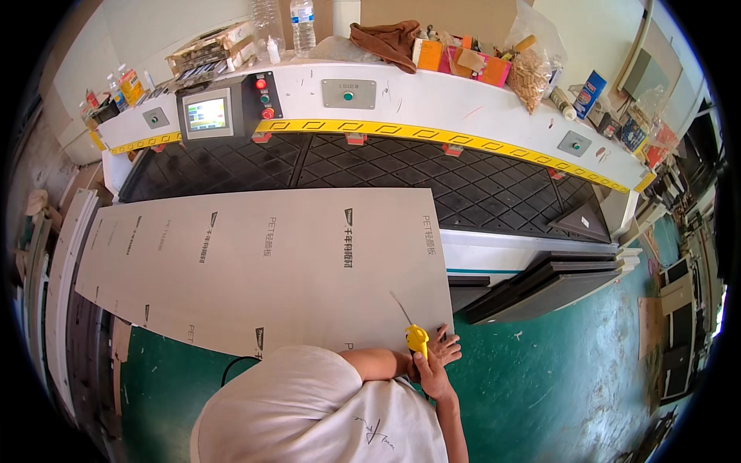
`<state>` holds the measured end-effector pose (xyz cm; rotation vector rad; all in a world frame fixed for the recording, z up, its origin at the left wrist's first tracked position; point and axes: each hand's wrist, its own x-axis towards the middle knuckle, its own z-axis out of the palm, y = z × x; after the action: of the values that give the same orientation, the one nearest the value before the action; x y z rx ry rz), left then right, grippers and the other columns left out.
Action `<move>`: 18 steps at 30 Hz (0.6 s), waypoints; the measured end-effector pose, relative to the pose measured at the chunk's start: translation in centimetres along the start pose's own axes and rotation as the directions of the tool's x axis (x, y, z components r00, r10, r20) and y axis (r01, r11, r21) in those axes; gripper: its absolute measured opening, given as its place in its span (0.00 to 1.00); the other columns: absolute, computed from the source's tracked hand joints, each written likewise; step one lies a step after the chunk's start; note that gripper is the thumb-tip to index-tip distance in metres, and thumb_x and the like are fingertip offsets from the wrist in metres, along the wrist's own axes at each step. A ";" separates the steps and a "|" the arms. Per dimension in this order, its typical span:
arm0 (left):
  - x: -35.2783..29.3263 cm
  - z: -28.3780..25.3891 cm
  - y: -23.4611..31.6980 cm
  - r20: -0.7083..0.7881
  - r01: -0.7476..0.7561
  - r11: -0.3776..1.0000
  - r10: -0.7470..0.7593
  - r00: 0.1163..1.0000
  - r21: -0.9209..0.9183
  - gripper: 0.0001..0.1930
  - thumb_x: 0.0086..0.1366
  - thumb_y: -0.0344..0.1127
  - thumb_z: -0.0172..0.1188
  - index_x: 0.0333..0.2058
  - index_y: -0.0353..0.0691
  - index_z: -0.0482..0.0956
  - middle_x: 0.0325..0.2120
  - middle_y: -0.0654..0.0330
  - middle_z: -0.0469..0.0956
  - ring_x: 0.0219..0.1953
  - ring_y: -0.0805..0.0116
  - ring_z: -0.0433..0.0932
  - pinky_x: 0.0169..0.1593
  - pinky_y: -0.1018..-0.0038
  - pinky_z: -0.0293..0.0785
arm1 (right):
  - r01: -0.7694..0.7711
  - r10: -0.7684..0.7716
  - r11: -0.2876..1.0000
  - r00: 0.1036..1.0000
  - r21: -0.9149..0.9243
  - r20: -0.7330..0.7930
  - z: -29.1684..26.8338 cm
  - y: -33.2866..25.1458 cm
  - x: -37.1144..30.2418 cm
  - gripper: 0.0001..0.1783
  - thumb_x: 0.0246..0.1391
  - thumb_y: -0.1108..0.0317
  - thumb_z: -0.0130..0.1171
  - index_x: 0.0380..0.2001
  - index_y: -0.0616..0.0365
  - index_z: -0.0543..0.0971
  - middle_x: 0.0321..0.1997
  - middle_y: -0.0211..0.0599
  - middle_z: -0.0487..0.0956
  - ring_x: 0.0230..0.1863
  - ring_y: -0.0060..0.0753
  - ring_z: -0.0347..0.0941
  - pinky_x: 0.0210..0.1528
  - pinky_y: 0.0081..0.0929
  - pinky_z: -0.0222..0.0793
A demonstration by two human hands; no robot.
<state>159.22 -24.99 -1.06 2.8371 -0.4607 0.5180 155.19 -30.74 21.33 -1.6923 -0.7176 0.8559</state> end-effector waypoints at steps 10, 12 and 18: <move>-0.1 -4.3 0.6 0.056 0.189 0.915 -0.181 0.982 -0.356 0.15 0.77 0.46 0.46 0.55 0.52 0.75 0.56 0.62 0.72 0.67 0.62 0.64 0.76 0.45 0.46 | -0.127 0.096 0.975 0.981 -0.182 -0.169 0.5 -0.3 7.6 0.20 0.78 0.53 0.45 0.50 0.61 0.74 0.28 0.29 0.74 0.29 0.23 0.70 0.33 0.24 0.67; -0.3 -5.1 0.8 0.061 0.285 0.673 -0.336 0.940 -0.682 0.16 0.79 0.46 0.45 0.57 0.51 0.74 0.58 0.61 0.72 0.68 0.63 0.64 0.76 0.49 0.47 | -0.121 0.121 0.993 0.987 0.008 -0.109 2.0 -5.4 12.9 0.20 0.77 0.50 0.46 0.40 0.57 0.72 0.19 0.23 0.69 0.18 0.16 0.63 0.20 0.21 0.58; 0.3 -6.1 0.2 0.110 0.292 0.343 -0.463 0.879 -0.893 0.17 0.80 0.45 0.43 0.59 0.49 0.73 0.59 0.60 0.71 0.68 0.64 0.63 0.77 0.53 0.49 | -0.041 0.051 0.991 0.996 -0.131 0.073 13.9 -11.2 35.7 0.23 0.72 0.45 0.50 0.44 0.57 0.74 0.22 0.25 0.71 0.20 0.15 0.65 0.22 0.23 0.60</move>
<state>157.61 -23.59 4.65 1.7074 0.0280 0.2608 163.28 8.36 22.82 -1.8049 -0.8033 0.9272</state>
